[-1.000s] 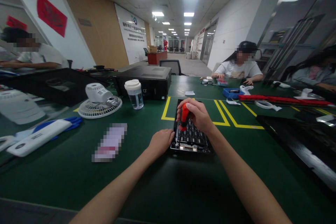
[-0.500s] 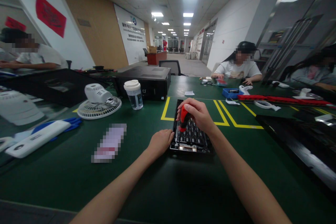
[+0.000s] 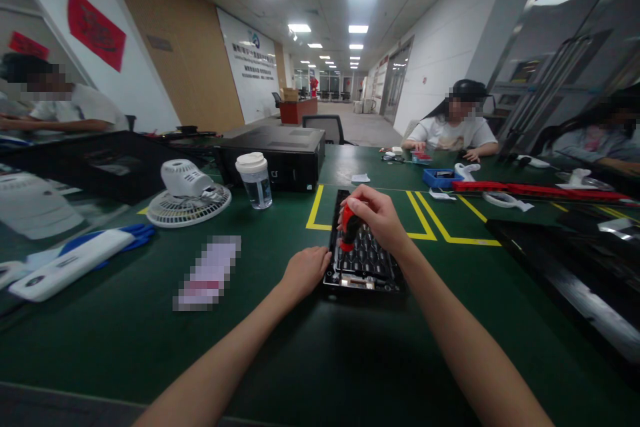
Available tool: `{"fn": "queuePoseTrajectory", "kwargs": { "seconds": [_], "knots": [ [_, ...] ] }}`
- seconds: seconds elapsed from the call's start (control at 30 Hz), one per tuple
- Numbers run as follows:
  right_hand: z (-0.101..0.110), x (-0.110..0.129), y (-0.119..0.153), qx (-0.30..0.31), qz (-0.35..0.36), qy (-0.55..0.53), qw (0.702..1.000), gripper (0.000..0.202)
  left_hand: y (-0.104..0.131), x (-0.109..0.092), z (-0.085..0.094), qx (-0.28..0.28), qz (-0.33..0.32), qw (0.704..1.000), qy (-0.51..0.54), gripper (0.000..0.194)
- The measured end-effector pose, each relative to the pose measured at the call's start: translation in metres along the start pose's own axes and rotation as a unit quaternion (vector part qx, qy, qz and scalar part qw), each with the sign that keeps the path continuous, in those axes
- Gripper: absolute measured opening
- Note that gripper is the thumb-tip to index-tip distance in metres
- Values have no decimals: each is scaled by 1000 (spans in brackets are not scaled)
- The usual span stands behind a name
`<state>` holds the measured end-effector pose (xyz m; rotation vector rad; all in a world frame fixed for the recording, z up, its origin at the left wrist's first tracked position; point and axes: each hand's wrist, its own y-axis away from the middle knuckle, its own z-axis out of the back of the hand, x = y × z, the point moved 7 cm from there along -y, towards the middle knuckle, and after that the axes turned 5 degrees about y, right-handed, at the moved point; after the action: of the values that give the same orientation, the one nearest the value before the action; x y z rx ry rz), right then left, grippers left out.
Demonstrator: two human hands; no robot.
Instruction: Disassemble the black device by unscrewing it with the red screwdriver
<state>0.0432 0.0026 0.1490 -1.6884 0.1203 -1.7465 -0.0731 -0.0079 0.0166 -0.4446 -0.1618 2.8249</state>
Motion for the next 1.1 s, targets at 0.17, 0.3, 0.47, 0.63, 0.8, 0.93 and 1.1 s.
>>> {"fn": "queuePoseTrajectory", "kwargs": {
  "seconds": [0.17,0.3,0.47,0.63,0.8,0.93,1.1],
  "knots": [
    [1,0,0,-12,2,19,1000,20,1,-1,2,8,6,1000,3,41],
    [2,1,1,-24,1,36,999,23,1,-2,3,14,14,1000,3,40],
    [4,3,0,-45,6,82,996,25,1,-2,2,15,17,1000,4,40],
    [6,5,0,-65,16,143,987,28,0,-2,1,15,15,1000,2,40],
    [8,7,1,-81,28,172,981,30,1,-1,1,13,16,1000,0,40],
    [10,9,1,-93,35,194,976,32,1,-1,1,13,16,1000,1,39],
    [12,9,1,-113,39,217,969,35,1,-2,2,19,21,1000,3,38]
  ]
}}
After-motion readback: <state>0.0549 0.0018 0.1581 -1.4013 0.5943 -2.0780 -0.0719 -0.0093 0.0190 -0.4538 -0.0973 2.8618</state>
